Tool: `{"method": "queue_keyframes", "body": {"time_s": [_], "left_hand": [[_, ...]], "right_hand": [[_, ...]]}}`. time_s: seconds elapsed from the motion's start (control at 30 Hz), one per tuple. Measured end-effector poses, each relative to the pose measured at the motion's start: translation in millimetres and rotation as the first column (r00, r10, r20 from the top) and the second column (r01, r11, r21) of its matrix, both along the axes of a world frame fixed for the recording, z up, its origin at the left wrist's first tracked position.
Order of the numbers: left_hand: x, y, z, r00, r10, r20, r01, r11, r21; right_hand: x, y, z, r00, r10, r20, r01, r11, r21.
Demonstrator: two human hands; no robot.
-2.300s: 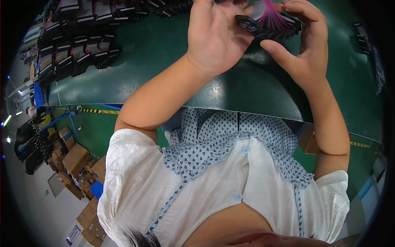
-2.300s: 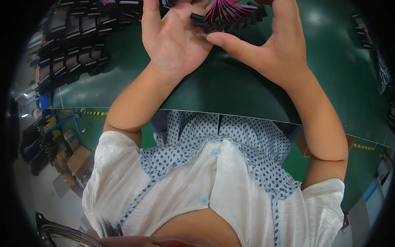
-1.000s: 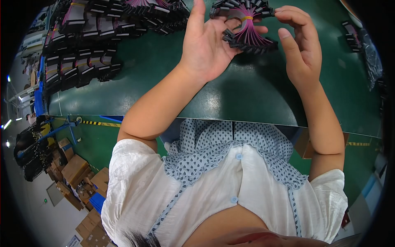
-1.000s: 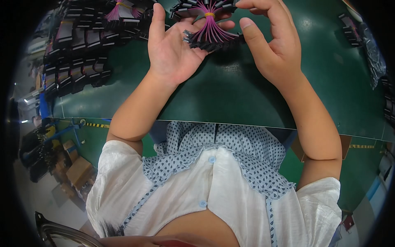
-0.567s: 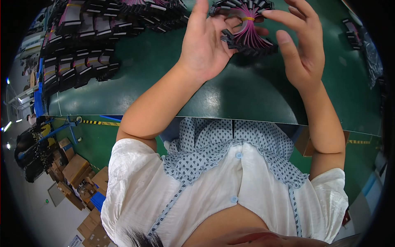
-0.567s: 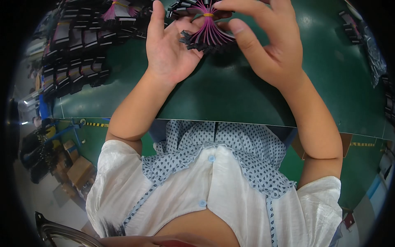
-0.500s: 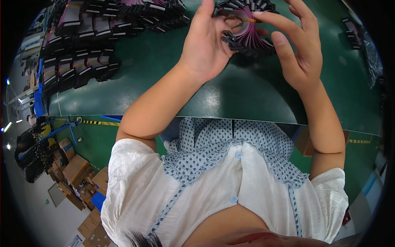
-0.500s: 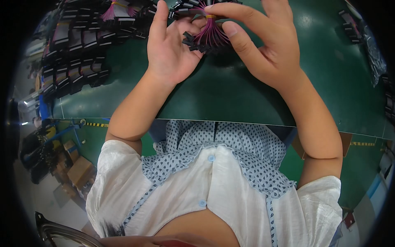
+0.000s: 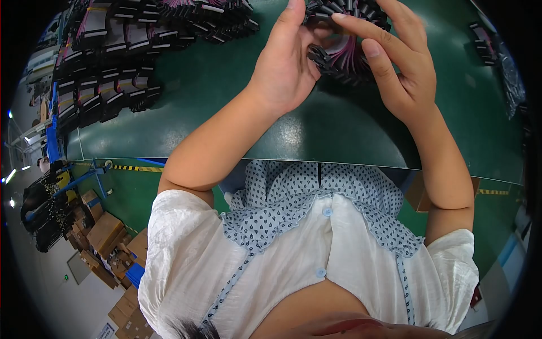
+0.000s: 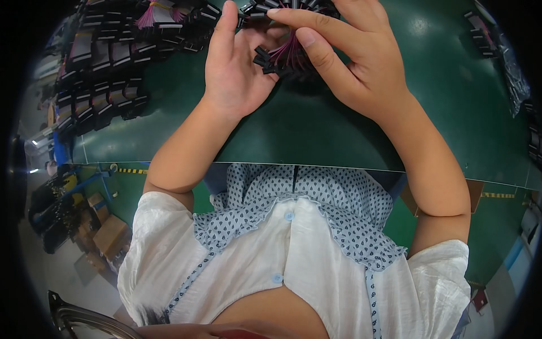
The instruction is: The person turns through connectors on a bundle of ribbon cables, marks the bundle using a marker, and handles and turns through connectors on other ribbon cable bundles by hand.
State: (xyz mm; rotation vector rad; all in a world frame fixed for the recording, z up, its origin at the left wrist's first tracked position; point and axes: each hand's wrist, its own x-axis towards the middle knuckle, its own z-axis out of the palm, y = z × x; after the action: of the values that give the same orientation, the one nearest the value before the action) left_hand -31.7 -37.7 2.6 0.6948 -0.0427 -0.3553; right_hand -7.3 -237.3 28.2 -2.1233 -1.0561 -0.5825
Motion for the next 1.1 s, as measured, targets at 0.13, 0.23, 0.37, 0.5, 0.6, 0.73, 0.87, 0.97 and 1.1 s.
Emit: {"method": "queue_keyframes", "body": {"time_s": [0.13,0.23,0.37,0.5,0.6,0.73,0.87,0.97,1.1], "left_hand": [[-2.8,-2.3,7.7,0.999,0.042,-0.004,-0.042,0.997,0.059],[-1.0,-2.4,1.7,0.997,0.073,0.02,-0.075,0.994,0.082],[-1.6,-1.9,4.4,0.995,0.088,0.04,-0.093,0.985,0.149],[7.3,7.3,-11.0,0.999,0.016,0.04,-0.018,0.998,0.061],[5.2,0.2,1.4,1.0,-0.01,0.003,0.01,1.0,-0.018],[8.7,9.6,-0.2,0.991,-0.119,0.064,0.123,0.991,-0.061],[9.5,10.8,-2.2,0.996,-0.061,0.06,0.063,0.998,-0.031],[11.3,13.3,-4.6,0.995,-0.056,0.086,0.063,0.995,-0.079],[8.4,4.4,4.7,0.996,0.07,0.056,-0.065,0.994,-0.083]], "right_hand": [[1.0,0.4,-2.7,0.998,0.027,-0.054,-0.025,0.999,0.041],[-0.3,1.0,-1.8,0.995,0.022,-0.093,-0.017,0.999,0.047],[-6.4,2.5,9.4,0.983,0.028,-0.183,-0.021,0.999,0.035],[5.9,3.5,-9.2,0.985,0.131,-0.111,-0.11,0.978,0.176],[10.0,-1.2,-13.5,0.992,0.109,-0.067,-0.092,0.971,0.219],[15.2,-9.4,-27.6,0.956,0.245,-0.162,-0.128,0.843,0.523],[11.5,-5.9,-33.8,0.89,0.334,-0.312,-0.024,0.715,0.698],[3.6,0.3,-26.0,0.925,0.138,-0.355,0.103,0.806,0.582],[8.6,-2.5,-19.2,0.993,0.103,-0.05,-0.083,0.947,0.311]]}}
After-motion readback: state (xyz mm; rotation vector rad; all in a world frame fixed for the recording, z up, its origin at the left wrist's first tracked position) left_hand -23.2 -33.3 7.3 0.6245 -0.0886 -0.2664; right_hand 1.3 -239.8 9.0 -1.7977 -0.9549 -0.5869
